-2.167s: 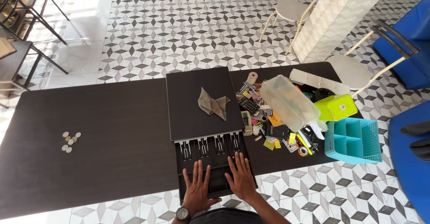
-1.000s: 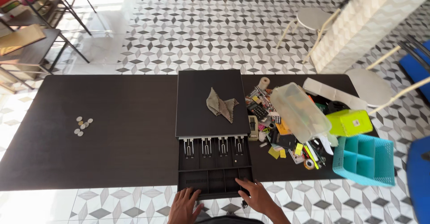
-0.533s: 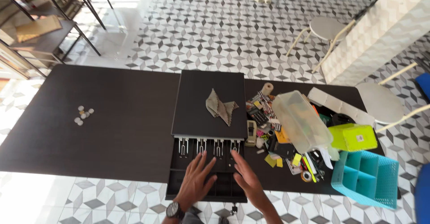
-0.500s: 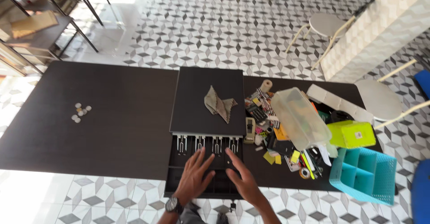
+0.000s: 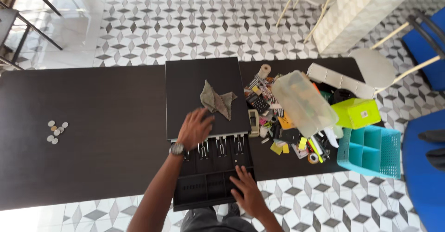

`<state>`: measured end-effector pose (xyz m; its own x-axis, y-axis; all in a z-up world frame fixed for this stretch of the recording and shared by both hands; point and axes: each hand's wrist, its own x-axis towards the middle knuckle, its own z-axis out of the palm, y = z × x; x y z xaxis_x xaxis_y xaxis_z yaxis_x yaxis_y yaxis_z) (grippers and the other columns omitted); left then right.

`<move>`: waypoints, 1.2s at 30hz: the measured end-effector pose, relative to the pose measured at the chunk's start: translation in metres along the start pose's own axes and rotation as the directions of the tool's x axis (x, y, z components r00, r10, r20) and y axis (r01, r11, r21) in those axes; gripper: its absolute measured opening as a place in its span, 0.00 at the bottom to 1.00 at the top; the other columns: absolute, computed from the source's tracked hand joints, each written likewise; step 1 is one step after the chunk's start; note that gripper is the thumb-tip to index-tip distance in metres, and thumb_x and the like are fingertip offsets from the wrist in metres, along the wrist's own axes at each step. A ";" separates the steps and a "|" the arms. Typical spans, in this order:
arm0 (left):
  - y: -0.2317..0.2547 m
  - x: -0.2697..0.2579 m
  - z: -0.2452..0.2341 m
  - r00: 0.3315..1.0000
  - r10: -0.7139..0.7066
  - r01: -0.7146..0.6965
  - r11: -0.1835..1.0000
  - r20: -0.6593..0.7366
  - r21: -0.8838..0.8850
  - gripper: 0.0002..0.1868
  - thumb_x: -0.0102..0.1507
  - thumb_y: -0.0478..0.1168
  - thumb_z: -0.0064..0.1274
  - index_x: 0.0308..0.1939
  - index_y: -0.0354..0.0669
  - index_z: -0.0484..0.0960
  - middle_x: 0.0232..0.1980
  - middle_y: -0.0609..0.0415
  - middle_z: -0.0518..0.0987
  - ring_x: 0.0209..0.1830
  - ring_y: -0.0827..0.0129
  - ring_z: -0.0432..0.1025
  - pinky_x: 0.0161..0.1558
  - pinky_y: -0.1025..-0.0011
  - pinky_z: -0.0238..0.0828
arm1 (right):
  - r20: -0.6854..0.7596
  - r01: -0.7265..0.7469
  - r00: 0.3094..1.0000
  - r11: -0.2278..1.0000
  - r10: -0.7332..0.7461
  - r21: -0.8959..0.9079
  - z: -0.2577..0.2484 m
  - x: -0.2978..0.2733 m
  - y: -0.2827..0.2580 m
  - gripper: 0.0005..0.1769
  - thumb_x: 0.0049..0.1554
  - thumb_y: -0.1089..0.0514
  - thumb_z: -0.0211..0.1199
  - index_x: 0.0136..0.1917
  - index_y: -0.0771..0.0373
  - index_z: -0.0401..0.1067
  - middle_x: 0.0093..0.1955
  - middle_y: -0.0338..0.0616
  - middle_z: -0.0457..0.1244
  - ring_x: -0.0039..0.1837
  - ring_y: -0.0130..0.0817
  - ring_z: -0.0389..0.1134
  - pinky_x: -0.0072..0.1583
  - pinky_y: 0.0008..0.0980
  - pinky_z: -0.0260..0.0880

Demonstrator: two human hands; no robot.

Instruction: The person wipes the interior and exterior of a black cash register drawer with a cloth. They remove the drawer, clean its sides and bottom, then reinsert it and wipe the surrounding area.

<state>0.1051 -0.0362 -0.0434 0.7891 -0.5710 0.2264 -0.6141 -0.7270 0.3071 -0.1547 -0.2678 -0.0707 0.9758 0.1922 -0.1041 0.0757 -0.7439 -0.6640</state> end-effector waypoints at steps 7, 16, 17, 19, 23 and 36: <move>-0.027 0.099 0.023 0.981 -0.191 0.186 0.973 -0.024 -0.134 0.34 0.62 0.62 0.56 0.70 0.58 0.74 0.80 0.43 0.54 0.81 0.47 0.45 0.74 0.41 0.42 | -0.185 -0.144 0.911 0.706 0.368 0.694 -0.002 -0.007 -0.004 0.24 0.65 0.58 0.53 0.72 0.66 0.65 0.76 0.53 0.59 0.78 0.44 0.58 0.75 0.39 0.59; -0.004 0.045 0.026 0.978 -0.123 0.086 0.973 -0.166 -0.213 0.18 0.69 0.55 0.53 0.50 0.47 0.84 0.56 0.49 0.81 0.61 0.58 0.71 0.68 0.48 0.57 | -0.276 -0.017 0.689 0.396 0.670 0.918 -0.038 -0.024 -0.054 0.18 0.69 0.57 0.47 0.62 0.73 0.69 0.59 0.58 0.68 0.63 0.50 0.72 0.63 0.47 0.77; -0.003 0.036 0.020 0.981 -0.190 0.169 0.939 -0.042 -0.299 0.18 0.69 0.55 0.52 0.47 0.46 0.84 0.45 0.52 0.83 0.49 0.60 0.74 0.62 0.51 0.64 | -0.258 -0.040 0.698 0.396 0.669 0.917 -0.041 -0.021 -0.053 0.18 0.69 0.57 0.47 0.63 0.73 0.69 0.59 0.58 0.68 0.63 0.49 0.72 0.63 0.46 0.77; 0.005 0.013 0.011 0.949 -0.284 0.315 0.864 0.136 -0.392 0.20 0.71 0.56 0.52 0.40 0.42 0.83 0.30 0.56 0.79 0.30 0.64 0.74 0.46 0.56 0.72 | -0.227 -0.076 0.717 0.398 0.659 0.914 -0.042 -0.012 -0.048 0.20 0.68 0.57 0.47 0.65 0.73 0.67 0.59 0.56 0.68 0.62 0.46 0.73 0.61 0.44 0.77; 0.026 -0.051 0.000 0.983 -0.161 0.181 0.787 0.087 -0.590 0.20 0.77 0.47 0.36 0.57 0.33 0.75 0.48 0.38 0.79 0.39 0.58 0.75 0.44 0.58 0.75 | -0.094 -0.123 0.846 0.363 0.525 0.924 -0.033 0.012 -0.039 0.24 0.65 0.54 0.52 0.71 0.67 0.63 0.59 0.55 0.69 0.56 0.42 0.73 0.56 0.40 0.76; 0.052 -0.139 -0.053 0.833 -0.476 0.465 0.324 0.282 -0.824 0.17 0.61 0.37 0.59 0.47 0.38 0.68 0.43 0.46 0.81 0.43 0.62 0.80 0.43 0.63 0.77 | 0.093 -0.139 0.990 0.571 0.108 0.809 0.014 0.151 -0.064 0.20 0.61 0.53 0.65 0.62 0.65 0.75 0.55 0.47 0.71 0.57 0.32 0.73 0.59 0.36 0.75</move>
